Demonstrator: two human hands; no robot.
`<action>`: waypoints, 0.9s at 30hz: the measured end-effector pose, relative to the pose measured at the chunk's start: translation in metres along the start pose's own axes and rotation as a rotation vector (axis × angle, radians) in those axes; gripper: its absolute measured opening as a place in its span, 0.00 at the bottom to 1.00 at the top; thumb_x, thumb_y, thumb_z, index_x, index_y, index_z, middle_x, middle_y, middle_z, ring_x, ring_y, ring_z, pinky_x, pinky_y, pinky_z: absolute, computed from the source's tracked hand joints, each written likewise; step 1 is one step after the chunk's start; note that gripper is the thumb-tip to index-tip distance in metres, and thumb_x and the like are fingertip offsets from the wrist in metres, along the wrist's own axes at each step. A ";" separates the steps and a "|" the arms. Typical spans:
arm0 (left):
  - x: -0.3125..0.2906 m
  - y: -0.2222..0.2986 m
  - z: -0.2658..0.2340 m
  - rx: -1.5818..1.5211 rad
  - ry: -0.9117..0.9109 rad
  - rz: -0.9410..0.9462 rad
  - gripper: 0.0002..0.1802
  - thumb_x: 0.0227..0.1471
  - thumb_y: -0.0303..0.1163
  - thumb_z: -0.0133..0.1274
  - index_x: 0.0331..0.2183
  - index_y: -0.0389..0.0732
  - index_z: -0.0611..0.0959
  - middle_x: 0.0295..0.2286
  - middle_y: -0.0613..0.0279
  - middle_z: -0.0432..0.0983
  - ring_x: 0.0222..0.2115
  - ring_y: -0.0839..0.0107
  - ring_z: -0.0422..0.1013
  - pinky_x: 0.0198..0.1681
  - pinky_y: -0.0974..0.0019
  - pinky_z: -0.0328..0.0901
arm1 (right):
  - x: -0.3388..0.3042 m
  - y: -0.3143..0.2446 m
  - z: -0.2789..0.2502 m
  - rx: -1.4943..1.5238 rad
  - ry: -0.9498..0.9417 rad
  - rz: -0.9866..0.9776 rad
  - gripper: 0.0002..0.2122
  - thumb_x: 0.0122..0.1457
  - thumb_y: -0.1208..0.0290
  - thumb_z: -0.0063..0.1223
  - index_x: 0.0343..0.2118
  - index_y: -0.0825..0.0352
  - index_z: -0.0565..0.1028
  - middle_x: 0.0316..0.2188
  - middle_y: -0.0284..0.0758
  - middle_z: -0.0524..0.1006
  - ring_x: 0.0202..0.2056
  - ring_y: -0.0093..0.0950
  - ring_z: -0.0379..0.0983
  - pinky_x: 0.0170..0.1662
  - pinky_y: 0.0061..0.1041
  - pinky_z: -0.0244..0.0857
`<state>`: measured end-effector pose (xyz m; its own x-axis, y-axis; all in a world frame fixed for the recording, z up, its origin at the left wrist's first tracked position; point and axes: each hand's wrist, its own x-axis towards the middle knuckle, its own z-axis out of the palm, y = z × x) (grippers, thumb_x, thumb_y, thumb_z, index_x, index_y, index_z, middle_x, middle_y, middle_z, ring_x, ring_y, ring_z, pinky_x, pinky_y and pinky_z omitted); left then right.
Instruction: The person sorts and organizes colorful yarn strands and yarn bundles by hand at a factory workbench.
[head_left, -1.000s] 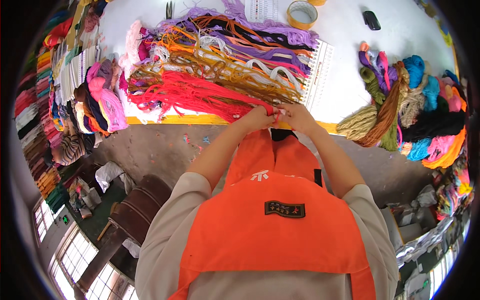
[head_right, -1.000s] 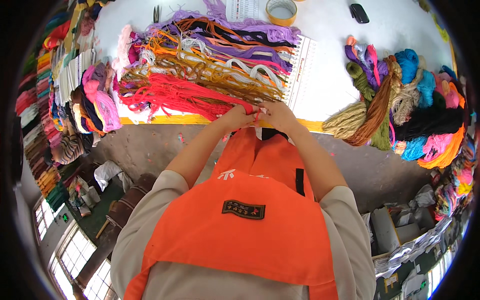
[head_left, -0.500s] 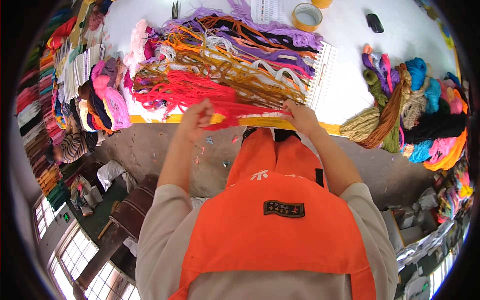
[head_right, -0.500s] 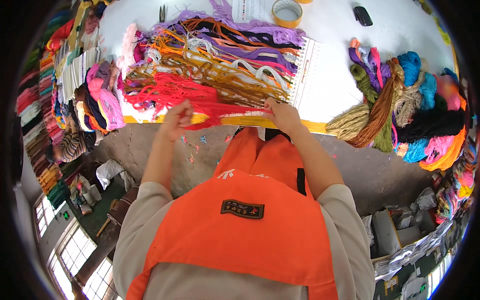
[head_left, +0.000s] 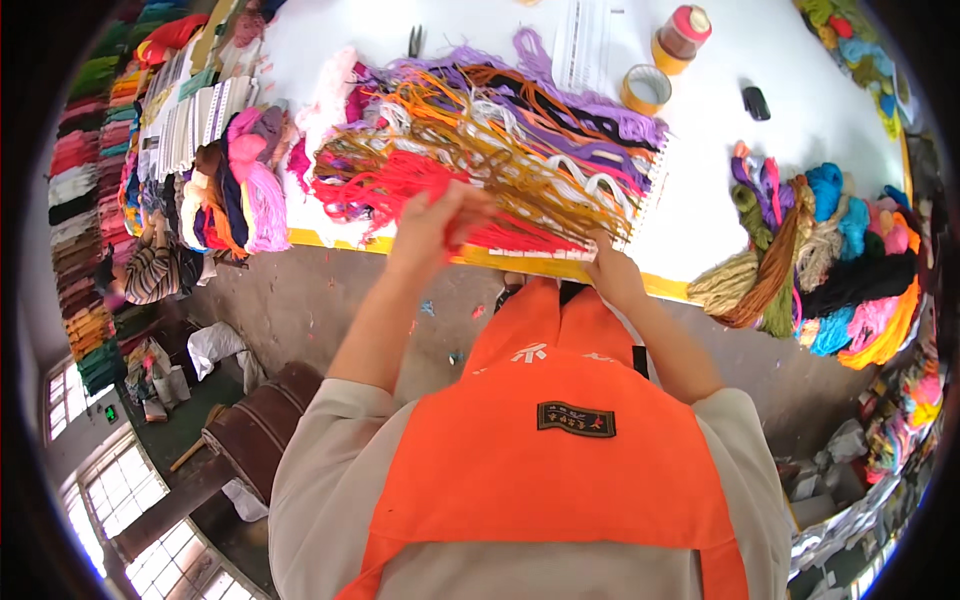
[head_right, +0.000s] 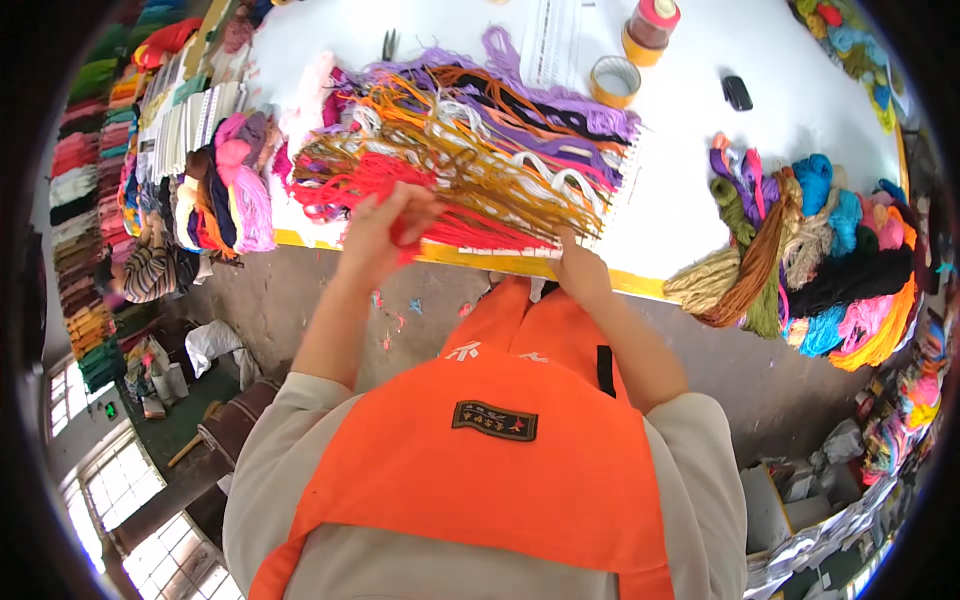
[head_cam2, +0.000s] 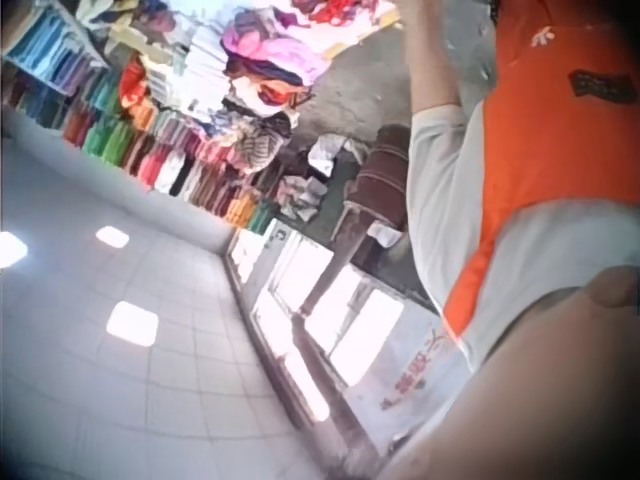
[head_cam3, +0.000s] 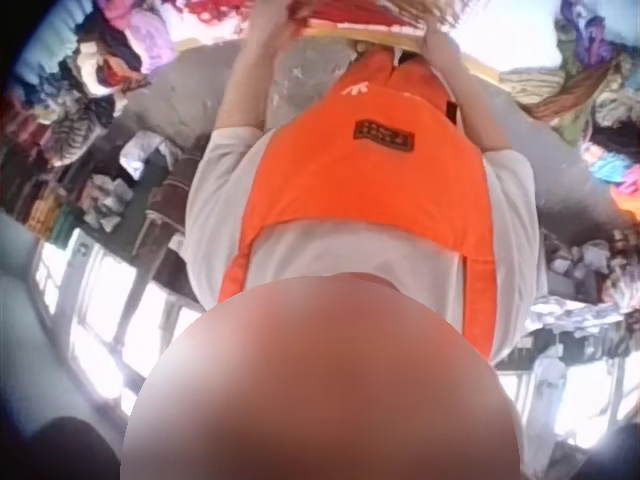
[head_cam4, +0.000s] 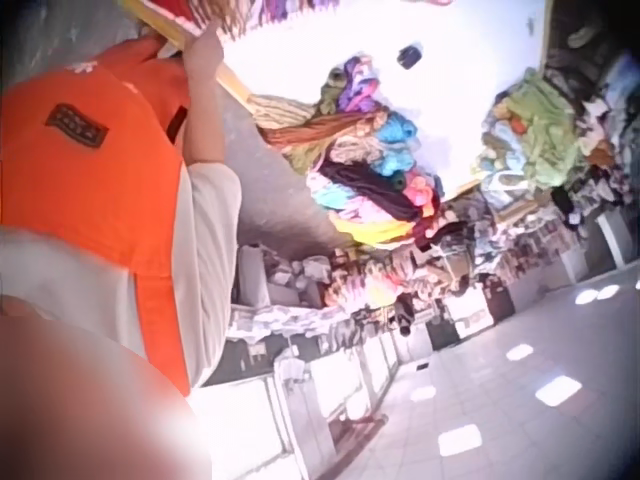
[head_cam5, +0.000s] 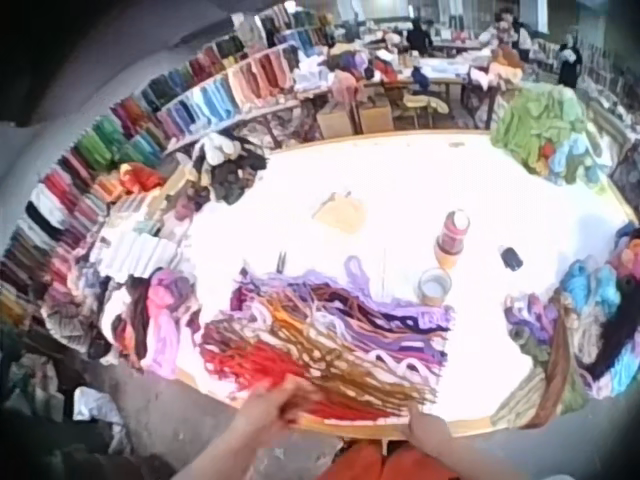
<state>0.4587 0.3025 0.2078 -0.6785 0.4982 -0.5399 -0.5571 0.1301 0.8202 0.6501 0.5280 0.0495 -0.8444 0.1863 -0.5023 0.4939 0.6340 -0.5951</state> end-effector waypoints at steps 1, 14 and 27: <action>-0.006 0.007 0.026 -0.099 -0.013 0.055 0.21 0.65 0.39 0.38 0.41 0.33 0.80 0.40 0.51 0.79 0.35 0.70 0.76 0.34 0.70 0.68 | -0.004 -0.015 -0.009 0.134 0.038 -0.016 0.20 0.56 0.65 0.54 0.50 0.64 0.64 0.27 0.43 0.77 0.32 0.45 0.76 0.36 0.42 0.67; -0.043 0.045 0.067 -0.383 -0.448 0.119 0.32 0.66 0.47 0.27 0.58 0.29 0.63 0.52 0.52 0.68 0.54 0.66 0.64 0.59 0.62 0.57 | -0.056 -0.197 -0.120 0.993 0.088 -0.259 0.05 0.58 0.74 0.56 0.36 0.67 0.76 0.27 0.25 0.74 0.26 0.13 0.66 0.30 0.13 0.61; -0.057 0.059 0.058 -0.363 -0.276 0.126 0.24 0.65 0.42 0.38 0.44 0.30 0.76 0.37 0.58 0.76 0.36 0.74 0.72 0.42 0.70 0.66 | -0.068 -0.213 -0.113 1.320 0.094 -0.233 0.06 0.64 0.71 0.45 0.35 0.66 0.72 0.30 0.32 0.77 0.20 0.14 0.61 0.24 0.13 0.56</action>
<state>0.4921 0.3315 0.2982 -0.6262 0.7066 -0.3294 -0.6432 -0.2295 0.7305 0.5789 0.4650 0.2811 -0.9200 0.2584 -0.2946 0.1224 -0.5245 -0.8426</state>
